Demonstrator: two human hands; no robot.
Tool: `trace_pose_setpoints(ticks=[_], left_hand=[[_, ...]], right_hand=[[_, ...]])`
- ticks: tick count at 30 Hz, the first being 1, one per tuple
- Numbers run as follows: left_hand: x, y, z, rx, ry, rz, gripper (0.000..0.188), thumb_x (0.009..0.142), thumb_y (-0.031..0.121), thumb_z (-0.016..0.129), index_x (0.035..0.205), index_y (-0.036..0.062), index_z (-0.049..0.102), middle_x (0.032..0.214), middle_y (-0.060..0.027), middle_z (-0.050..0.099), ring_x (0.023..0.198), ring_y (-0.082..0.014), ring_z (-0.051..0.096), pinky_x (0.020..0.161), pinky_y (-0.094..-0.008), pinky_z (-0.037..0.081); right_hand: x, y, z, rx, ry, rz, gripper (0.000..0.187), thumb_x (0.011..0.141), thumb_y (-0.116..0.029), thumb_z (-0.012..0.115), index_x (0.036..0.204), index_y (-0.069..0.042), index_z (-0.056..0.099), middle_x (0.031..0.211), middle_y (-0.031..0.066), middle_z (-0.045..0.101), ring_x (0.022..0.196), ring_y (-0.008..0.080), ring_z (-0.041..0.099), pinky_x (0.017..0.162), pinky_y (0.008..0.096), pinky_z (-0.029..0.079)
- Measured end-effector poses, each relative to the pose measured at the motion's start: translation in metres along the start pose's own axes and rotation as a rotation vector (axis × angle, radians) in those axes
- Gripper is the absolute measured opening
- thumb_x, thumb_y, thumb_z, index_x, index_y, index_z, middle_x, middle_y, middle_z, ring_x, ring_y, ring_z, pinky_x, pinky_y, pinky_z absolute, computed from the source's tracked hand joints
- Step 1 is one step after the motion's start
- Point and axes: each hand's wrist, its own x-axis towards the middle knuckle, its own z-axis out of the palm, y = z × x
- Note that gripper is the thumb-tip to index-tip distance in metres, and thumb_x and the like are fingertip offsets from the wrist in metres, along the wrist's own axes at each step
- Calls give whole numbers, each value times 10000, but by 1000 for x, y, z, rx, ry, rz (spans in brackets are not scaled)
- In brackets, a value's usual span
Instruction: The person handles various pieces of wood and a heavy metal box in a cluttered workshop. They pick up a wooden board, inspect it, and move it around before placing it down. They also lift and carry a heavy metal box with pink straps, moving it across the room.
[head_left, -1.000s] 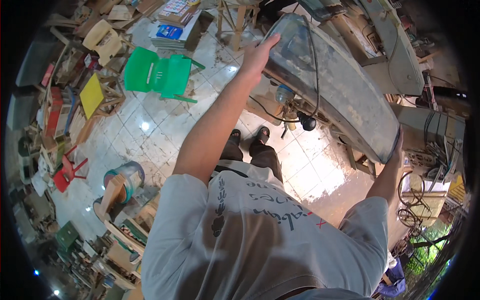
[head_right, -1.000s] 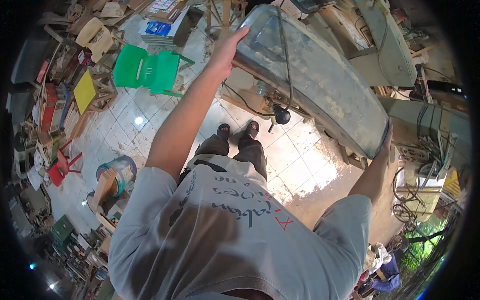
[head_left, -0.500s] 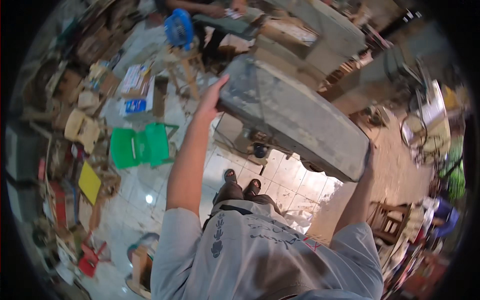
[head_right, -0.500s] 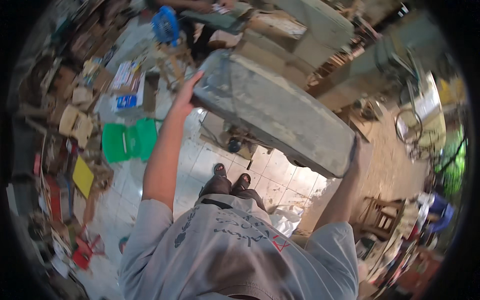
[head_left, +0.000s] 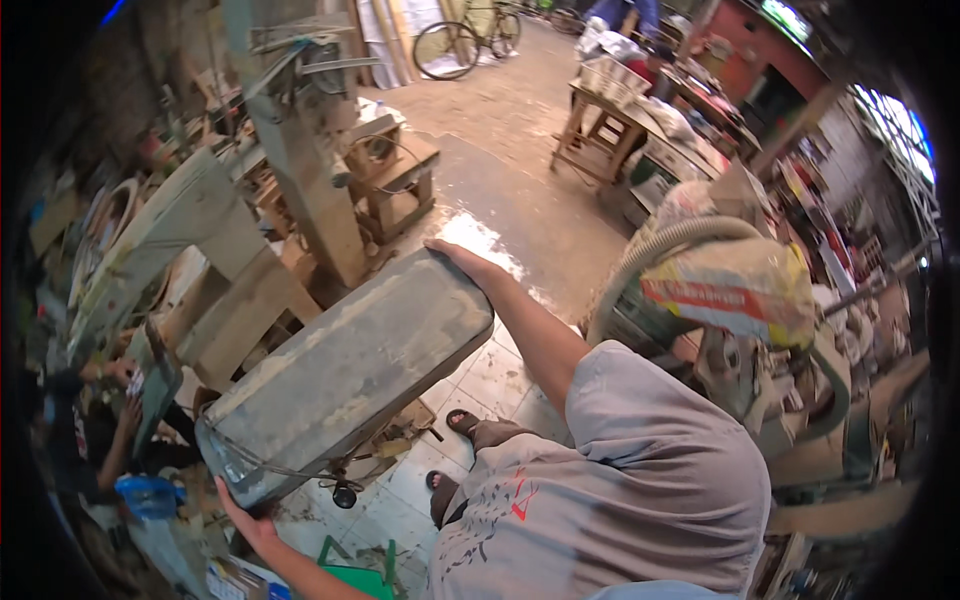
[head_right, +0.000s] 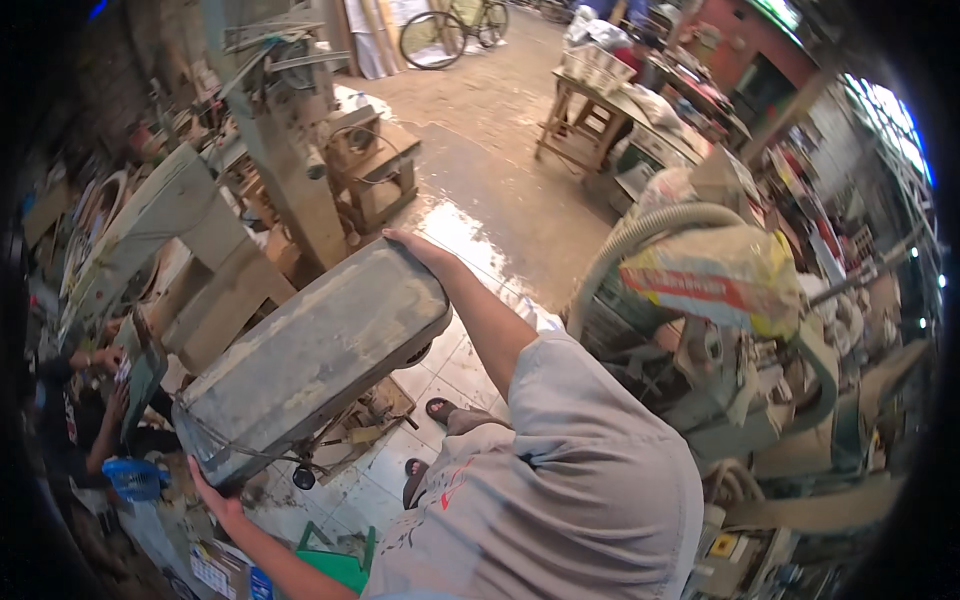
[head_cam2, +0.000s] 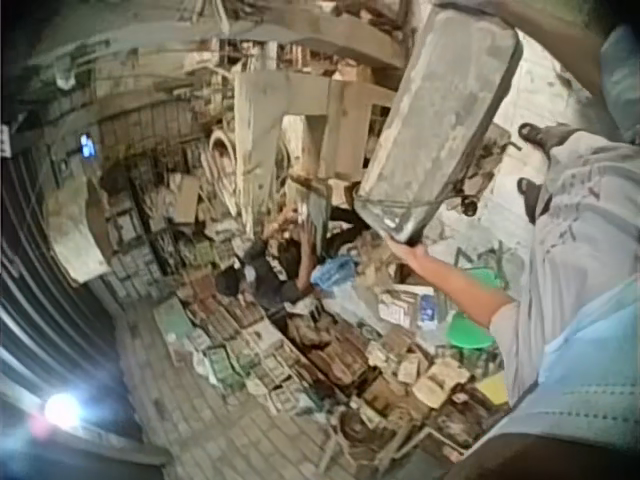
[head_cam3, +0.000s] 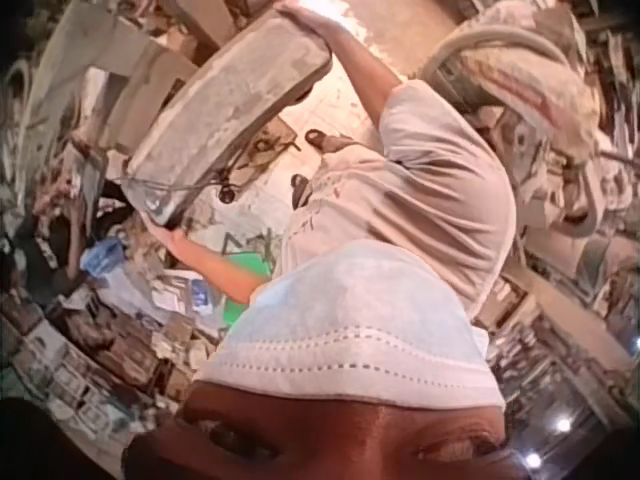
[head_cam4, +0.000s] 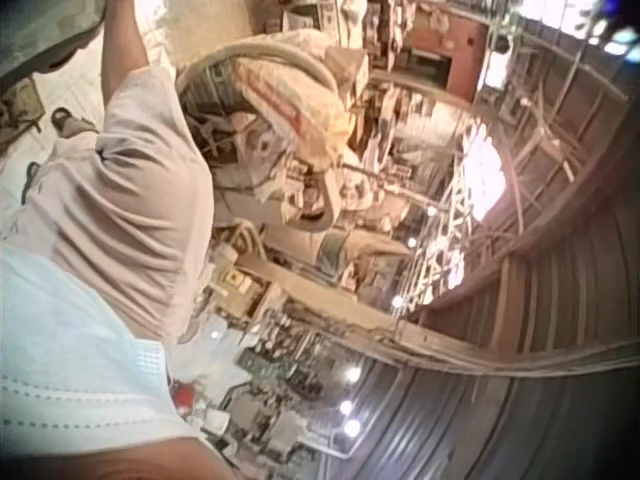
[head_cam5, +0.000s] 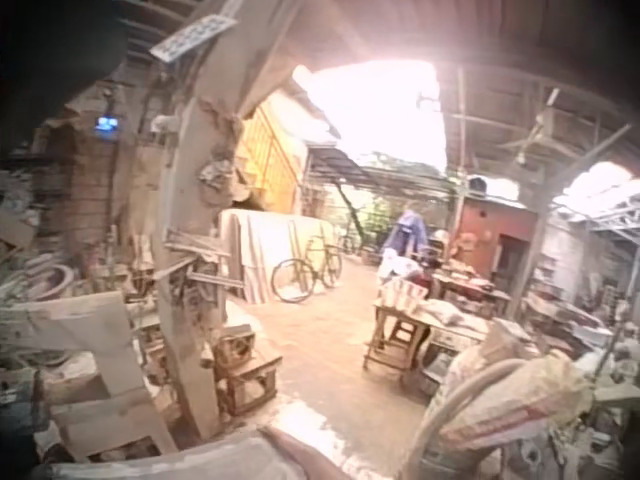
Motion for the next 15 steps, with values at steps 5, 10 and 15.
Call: trace_pose_setpoints(ticks=[5, 10, 15], left_hand=[[-5, 5, 9, 137, -58, -53, 744, 736, 565, 623, 1283, 96, 440, 1243, -88, 474, 1110, -285, 456, 903, -461, 392], [-1, 7, 12, 209, -57, -93, 757, 717, 592, 622, 1272, 107, 448, 1230, -84, 477, 1087, -284, 464, 874, -463, 400], [6, 5, 7, 171, -169, -102, 767, 713, 602, 619, 1271, 104, 449, 1222, -92, 478, 1081, -295, 468, 874, -462, 408]], right_hand=[[-45, 13, -4, 62, 68, 45, 488, 841, -522, 480, 977, -71, 609, 896, 94, 628, 757, 192, 601, 729, 325, 476], [-69, 37, -19, 181, 71, 75, 492, 836, -523, 483, 964, -65, 612, 900, 108, 628, 773, 203, 603, 757, 328, 469], [-83, 65, -20, 153, 184, -3, 547, 820, -539, 493, 1039, -47, 590, 964, 132, 614, 830, 237, 596, 823, 329, 449]])
